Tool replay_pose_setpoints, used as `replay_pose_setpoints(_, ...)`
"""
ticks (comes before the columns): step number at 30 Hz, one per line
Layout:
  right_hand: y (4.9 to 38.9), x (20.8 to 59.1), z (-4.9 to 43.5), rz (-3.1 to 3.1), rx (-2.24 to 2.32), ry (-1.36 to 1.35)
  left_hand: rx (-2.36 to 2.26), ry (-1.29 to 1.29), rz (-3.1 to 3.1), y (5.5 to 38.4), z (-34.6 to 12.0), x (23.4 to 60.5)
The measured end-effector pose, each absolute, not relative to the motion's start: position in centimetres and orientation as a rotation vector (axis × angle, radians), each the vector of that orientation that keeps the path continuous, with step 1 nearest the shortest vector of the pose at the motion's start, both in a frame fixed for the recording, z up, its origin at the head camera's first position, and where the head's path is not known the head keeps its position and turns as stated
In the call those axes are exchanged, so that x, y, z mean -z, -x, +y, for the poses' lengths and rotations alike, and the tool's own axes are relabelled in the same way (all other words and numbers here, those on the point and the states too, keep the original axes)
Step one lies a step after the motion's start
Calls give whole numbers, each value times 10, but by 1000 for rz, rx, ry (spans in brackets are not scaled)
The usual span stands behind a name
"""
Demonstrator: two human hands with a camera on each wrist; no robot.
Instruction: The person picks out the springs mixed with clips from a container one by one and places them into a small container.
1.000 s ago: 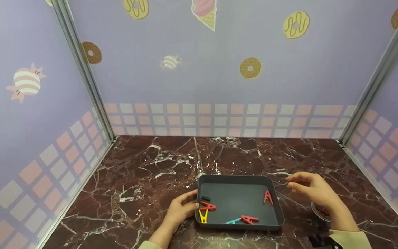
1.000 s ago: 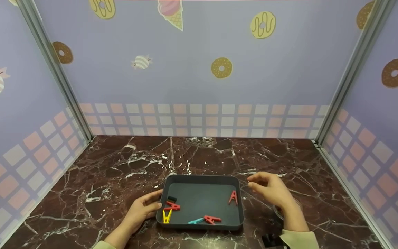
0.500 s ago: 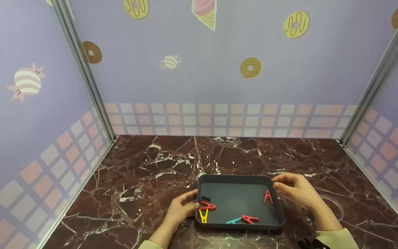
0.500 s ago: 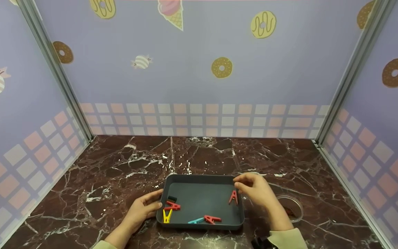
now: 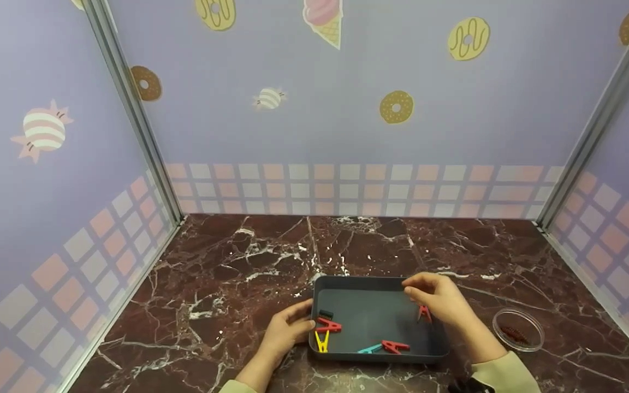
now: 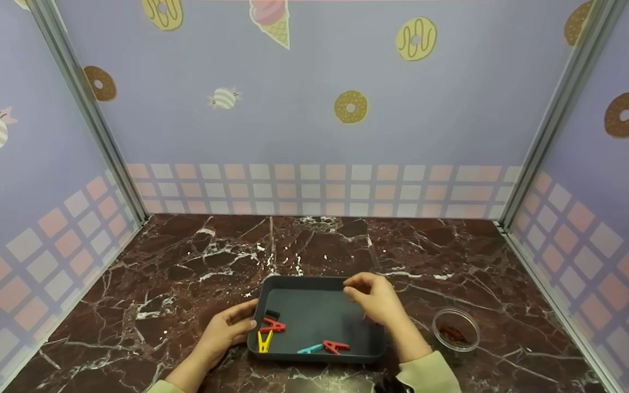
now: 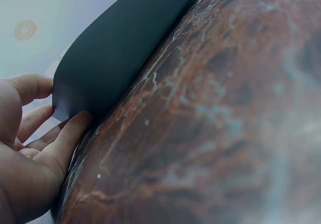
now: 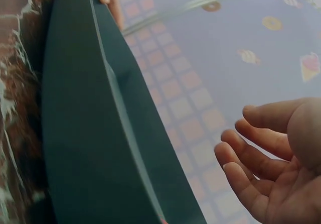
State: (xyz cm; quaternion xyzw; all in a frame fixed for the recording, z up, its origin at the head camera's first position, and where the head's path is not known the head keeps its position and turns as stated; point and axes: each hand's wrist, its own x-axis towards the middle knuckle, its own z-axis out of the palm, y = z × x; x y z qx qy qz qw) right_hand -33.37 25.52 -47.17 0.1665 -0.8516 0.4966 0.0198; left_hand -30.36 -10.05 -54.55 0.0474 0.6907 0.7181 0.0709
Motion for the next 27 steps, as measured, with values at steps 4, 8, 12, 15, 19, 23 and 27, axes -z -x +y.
replay_pose_setpoints(4,335,473,241,-2643,-1532,-508,-2158,-155,2077,304,-100,546)
replay_pose_setpoints(8,337,474,227,-2631,-1556,-501,-2156,-171,2072,303,-101,545)
replay_pose_setpoints(12,338,475,211,-2630,-1562,-495,-2153,-173,2067,303,-102,545)
replay_pose_setpoints(15,341,477,197,-2640,-1522,-504,-2145,-183,2076,303,-102,545)
replay_pose_setpoints(19,344,481,180,-2656,-1472,-529,-2143,-205,2082,303,-103,546)
replay_pose_setpoints(23,345,484,164,-2686,-1438,-554,-2152,-206,2069,303,-102,546)
replay_pose_setpoints(27,345,486,148,-2727,-1426,-541,-2158,-187,2054,303,-102,545)
